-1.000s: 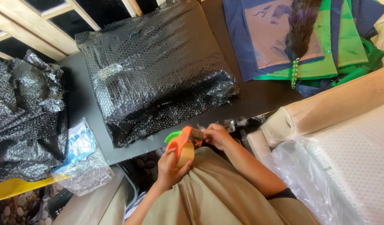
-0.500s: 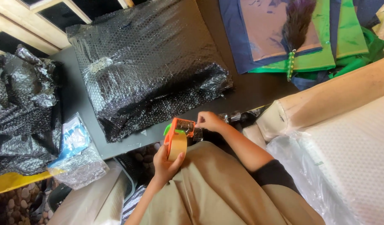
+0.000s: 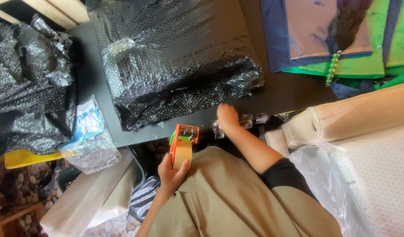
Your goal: Wrapping a bag in black bubble wrap and securing it with clear tape using a dispenser.
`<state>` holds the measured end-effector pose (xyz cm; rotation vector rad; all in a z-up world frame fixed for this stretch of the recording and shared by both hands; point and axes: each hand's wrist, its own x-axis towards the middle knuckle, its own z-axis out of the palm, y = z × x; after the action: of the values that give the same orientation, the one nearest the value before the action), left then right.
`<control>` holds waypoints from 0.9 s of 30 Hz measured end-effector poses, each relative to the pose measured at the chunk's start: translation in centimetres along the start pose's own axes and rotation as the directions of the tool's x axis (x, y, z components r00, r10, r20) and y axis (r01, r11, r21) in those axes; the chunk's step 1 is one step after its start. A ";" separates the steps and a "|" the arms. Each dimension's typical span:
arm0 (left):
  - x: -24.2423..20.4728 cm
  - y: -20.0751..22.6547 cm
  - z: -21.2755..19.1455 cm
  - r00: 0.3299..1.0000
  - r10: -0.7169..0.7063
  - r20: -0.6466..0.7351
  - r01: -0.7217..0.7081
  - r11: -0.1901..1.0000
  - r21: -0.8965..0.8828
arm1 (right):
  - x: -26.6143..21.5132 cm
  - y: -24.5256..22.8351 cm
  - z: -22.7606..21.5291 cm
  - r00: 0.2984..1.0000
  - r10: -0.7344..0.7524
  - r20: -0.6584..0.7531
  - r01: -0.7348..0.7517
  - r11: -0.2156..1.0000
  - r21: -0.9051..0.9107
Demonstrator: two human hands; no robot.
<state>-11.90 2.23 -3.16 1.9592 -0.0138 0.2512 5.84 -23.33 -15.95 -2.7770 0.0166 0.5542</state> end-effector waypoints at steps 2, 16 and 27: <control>-0.2 0.4 -0.4 1.000 -0.003 0.005 0.003 1.000 0.025 | -2.5 -1.0 -4.6 1.000 -0.020 -0.009 0.021 0.993 0.113; 3.3 7.3 -3.9 0.971 0.142 0.194 -0.134 0.990 -0.053 | -12.3 -11.8 -12.1 0.622 -0.402 -0.672 0.717 0.637 0.283; 3.6 0.8 -7.0 0.944 -0.058 0.325 -0.008 0.980 0.199 | -12.0 -15.1 -6.3 0.622 -0.444 -0.645 0.667 0.732 0.139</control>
<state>-9.62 8.74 0.81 2.1786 -0.1881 -0.0996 -1.87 -11.46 -1.37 -2.2637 -0.5583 -0.4335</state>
